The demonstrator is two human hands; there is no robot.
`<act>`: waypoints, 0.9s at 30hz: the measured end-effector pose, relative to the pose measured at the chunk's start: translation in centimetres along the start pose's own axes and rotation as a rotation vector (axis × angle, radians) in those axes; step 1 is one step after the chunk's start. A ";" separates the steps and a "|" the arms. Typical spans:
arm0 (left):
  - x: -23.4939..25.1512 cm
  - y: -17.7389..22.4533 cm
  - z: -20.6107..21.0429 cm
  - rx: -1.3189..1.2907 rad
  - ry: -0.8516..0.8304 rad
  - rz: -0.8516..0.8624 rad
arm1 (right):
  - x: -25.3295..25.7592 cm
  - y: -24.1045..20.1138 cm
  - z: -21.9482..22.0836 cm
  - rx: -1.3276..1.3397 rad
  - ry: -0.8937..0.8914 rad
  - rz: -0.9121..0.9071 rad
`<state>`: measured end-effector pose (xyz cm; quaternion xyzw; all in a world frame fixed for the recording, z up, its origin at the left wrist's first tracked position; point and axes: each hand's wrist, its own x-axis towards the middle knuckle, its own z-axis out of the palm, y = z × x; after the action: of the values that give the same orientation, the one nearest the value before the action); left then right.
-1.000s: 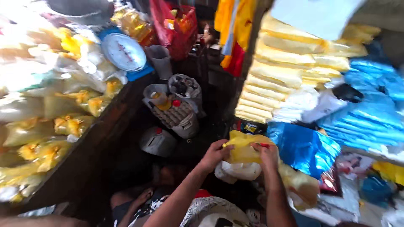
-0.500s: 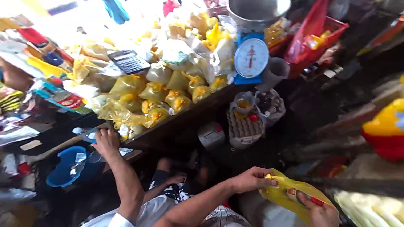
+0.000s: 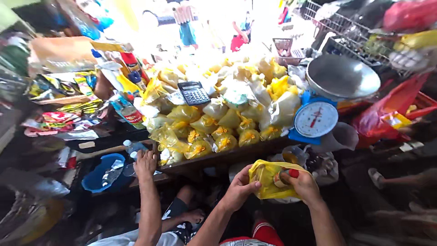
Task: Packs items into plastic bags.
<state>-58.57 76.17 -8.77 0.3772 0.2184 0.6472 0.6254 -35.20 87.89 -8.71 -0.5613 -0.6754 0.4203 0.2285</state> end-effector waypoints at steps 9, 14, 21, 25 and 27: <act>10.0 5.4 -3.3 0.037 0.479 0.309 | 21.4 -11.8 2.6 -0.130 -0.335 -0.220; 14.5 5.3 -5.6 0.063 0.687 0.332 | 31.1 -14.2 6.9 -0.194 -0.414 -0.199; 6.8 -2.3 -5.3 0.219 0.937 0.035 | 34.1 -10.7 10.0 -0.274 -0.310 -0.287; -1.4 -7.1 -3.1 0.102 1.032 -0.084 | 30.5 -10.8 9.7 -0.436 -0.208 -0.433; -5.0 -9.2 -1.7 0.037 1.096 -0.048 | 29.2 -10.4 9.6 -0.493 -0.185 -0.486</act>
<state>-54.28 72.78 -17.79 -0.0091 0.5319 0.7307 0.4279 -56.30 112.46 -10.13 -0.3821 -0.8880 0.2273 0.1173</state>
